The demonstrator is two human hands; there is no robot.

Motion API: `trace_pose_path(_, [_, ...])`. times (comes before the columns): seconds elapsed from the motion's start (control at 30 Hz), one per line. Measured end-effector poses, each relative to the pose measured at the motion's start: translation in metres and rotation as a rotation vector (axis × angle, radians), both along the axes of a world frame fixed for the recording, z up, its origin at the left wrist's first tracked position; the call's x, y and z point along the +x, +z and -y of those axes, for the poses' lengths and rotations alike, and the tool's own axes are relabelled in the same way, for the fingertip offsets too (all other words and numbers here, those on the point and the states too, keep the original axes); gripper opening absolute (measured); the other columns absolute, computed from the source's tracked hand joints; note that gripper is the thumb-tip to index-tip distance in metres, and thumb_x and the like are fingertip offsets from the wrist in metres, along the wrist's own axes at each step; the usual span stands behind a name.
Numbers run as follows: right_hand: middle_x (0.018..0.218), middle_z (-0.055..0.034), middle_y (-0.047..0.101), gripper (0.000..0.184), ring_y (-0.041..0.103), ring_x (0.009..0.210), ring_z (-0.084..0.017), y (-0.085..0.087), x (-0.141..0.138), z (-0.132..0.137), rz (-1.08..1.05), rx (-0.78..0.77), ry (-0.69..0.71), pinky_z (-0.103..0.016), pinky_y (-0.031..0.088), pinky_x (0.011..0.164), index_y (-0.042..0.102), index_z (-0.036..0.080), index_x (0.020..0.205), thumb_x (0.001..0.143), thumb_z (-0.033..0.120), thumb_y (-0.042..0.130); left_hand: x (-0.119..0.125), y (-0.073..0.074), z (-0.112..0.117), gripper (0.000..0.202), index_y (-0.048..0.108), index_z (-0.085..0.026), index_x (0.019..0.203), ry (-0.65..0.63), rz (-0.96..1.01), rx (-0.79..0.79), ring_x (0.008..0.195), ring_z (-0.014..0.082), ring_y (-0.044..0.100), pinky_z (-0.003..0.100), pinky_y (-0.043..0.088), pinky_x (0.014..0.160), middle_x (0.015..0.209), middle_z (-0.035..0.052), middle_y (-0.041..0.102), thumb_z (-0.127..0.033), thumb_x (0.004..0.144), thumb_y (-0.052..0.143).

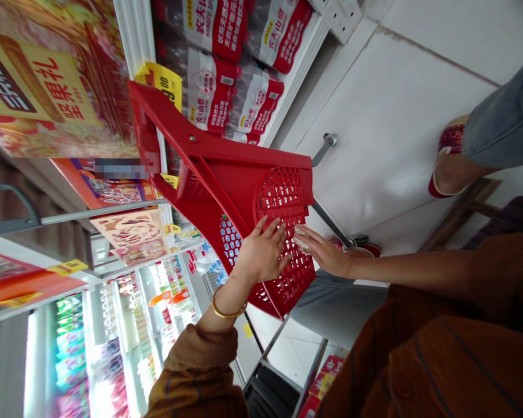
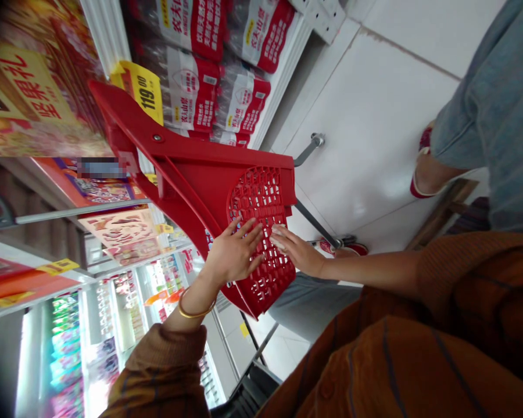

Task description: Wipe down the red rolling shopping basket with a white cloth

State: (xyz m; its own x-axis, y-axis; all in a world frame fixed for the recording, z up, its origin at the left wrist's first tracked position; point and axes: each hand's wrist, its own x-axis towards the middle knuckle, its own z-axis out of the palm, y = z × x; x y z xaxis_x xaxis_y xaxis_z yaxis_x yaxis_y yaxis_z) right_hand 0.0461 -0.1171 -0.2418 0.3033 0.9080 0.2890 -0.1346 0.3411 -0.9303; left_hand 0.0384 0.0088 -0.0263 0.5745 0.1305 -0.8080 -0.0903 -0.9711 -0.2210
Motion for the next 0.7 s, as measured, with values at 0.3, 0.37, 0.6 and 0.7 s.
trace_pose_path(0.3, [0.157,-0.007,0.024,0.05,0.022,0.146,-0.021,-0.015,0.034,-0.048,-0.033,-0.171,-0.271,-0.05,0.024,0.12,0.028,0.026,0.148,0.098,0.021,0.029,0.011,-0.022,0.011,0.053,0.05,-0.008,0.135,0.068,0.088,0.093,0.134,0.034,0.042,0.055,0.022,0.116,0.136,0.018,0.055,-0.038,0.091,0.043])
trace_pose_path(0.37, [0.158,-0.0058,0.023,0.051,0.022,0.146,-0.02,-0.017,0.042,-0.063,-0.054,-0.191,-0.309,-0.05,0.023,0.12,0.029,0.026,0.147,0.097,0.021,0.031,0.013,-0.028,0.01,0.054,0.045,-0.009,0.139,0.078,0.135,0.115,0.138,0.0326,0.037,0.053,0.021,0.118,0.139,0.0167,0.053,-0.035,0.091,0.043])
trace_pose_path(0.6, [0.159,-0.0016,0.02,0.059,0.013,0.148,-0.018,-0.021,0.051,-0.103,-0.019,-0.196,-0.288,-0.048,0.02,0.121,0.027,0.027,0.149,0.093,0.011,0.031,0.008,-0.041,0.007,0.059,0.041,-0.014,0.142,0.177,0.23,0.213,0.144,0.0312,0.027,0.055,0.02,0.118,0.149,0.0122,0.042,-0.038,0.089,0.049])
trace_pose_path(0.7, [0.16,-0.0043,0.02,0.062,0.011,0.148,-0.017,-0.02,0.044,-0.1,0.013,-0.202,-0.245,-0.047,0.02,0.121,0.024,0.024,0.151,0.091,0.006,0.03,0.006,-0.042,0.007,0.057,0.042,-0.016,0.142,0.188,0.252,0.21,0.142,0.0307,0.03,0.055,0.021,0.118,0.148,0.011,0.043,-0.037,0.089,0.049])
